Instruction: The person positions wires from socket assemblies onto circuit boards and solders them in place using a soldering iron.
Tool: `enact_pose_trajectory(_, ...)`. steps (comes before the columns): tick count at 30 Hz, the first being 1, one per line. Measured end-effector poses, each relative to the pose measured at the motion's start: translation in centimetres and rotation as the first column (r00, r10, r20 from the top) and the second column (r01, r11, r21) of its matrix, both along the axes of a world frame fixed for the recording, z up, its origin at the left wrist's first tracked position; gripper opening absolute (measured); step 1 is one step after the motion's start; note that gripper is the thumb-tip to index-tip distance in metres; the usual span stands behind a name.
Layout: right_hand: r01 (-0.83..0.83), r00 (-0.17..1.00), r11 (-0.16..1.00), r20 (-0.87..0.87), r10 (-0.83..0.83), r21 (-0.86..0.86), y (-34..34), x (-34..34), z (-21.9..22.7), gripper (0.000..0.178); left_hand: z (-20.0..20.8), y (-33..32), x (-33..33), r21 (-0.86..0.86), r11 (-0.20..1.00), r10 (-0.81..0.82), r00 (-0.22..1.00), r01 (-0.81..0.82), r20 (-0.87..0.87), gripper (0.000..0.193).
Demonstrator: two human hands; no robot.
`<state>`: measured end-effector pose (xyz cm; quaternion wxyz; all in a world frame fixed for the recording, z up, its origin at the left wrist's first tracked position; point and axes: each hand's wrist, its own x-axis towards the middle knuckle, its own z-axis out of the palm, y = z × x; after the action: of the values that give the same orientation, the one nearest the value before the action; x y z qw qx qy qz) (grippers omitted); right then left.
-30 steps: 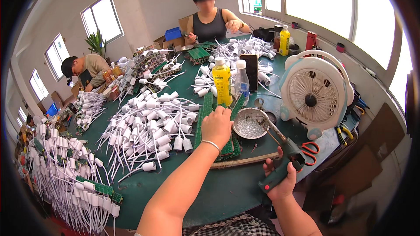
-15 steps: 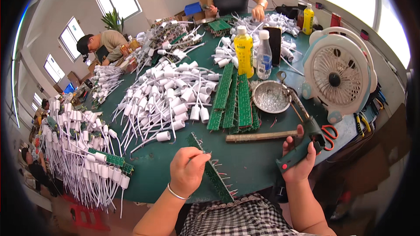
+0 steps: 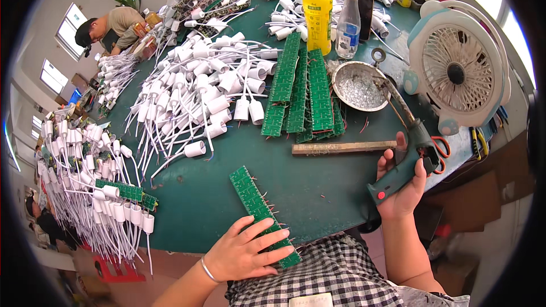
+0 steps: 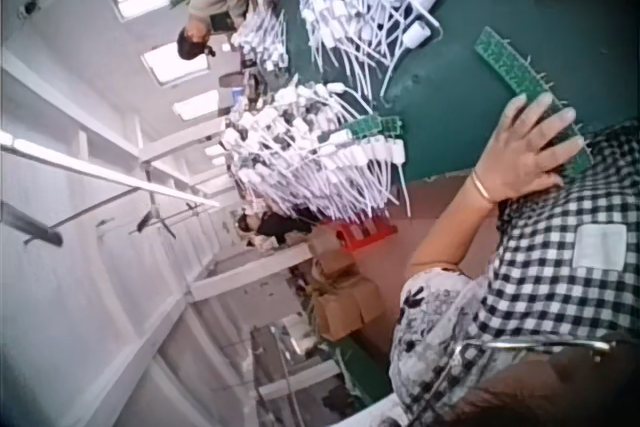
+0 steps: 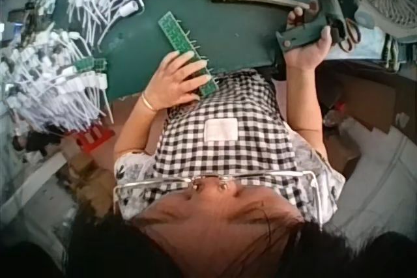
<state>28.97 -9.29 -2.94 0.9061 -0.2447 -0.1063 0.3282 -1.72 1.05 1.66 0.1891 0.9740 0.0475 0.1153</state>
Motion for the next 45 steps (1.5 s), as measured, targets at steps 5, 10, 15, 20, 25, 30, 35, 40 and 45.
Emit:
enact_pose_trajectory(5, 0.015, 1.000, 1.000, 0.004, -0.015, 0.008, -0.2, -0.1, 0.1, 0.054, 0.3, 1.5, 2.2, 0.161, 0.972, -0.143, 0.977, 0.169, -0.158, 0.045)
enact_pose_trajectory(10, 0.006, 1.000, 1.000, -0.018, -0.006, -0.023, -0.1, 0.1, -0.4, 0.056, 1.5, 2.0, 2.8, 0.291, 0.939, -0.229, 0.965, 0.183, 0.130, 0.022)
enact_pose_trajectory(15, 0.036, 0.999, 0.999, -0.036, -0.037, -0.031, 0.0, -0.2, 0.2, 0.055, 3.6, 0.5, 0.0, 0.376, 0.923, -0.096, 0.900, -0.079, 0.425, 0.033)
enact_pose_trajectory(20, 0.013, 1.000, 0.999, -0.024, -0.014, -0.042, -0.3, 0.0, 0.1, 0.054, 9.1, -0.5, -1.1, -0.192, 0.896, 0.440, 0.858, -0.400, 0.266, 0.058)
enact_pose_trajectory(25, -0.014, 0.999, 1.000, -0.048, 0.014, -0.003, -0.3, -0.1, -0.2, 0.054, 6.6, 4.2, 1.3, -0.907, 0.050, 0.637, 0.712, -0.419, -0.295, 0.037)
enact_pose_trajectory(30, -0.024, 0.999, 1.000, -0.040, 0.024, 0.003, -0.4, 0.1, -0.2, 0.054, 0.9, 6.3, 3.0, -0.795, 0.010, 0.606, 0.636, -0.607, -0.478, 0.034)
enact_pose_trajectory(35, -0.043, 0.998, 0.999, -0.041, 0.043, 0.008, -0.5, 0.2, -0.1, 0.055, 0.1, 6.6, 3.4, -0.785, -0.046, 0.573, 0.627, -0.618, -0.527, 0.038)
enact_pose_trajectory(40, -0.033, 0.999, 0.999, -0.031, 0.032, -0.006, -0.4, 0.2, -0.1, 0.056, 0.6, 6.5, 3.5, -0.780, -0.056, 0.545, 0.636, -0.623, -0.547, 0.037)
enact_pose_trajectory(45, -0.010, 0.999, 1.000, -0.031, 0.009, -0.030, -0.2, 0.0, 0.0, 0.057, 1.1, 6.8, 1.6, -0.870, -0.111, 0.510, 0.724, -0.480, -0.464, 0.032)
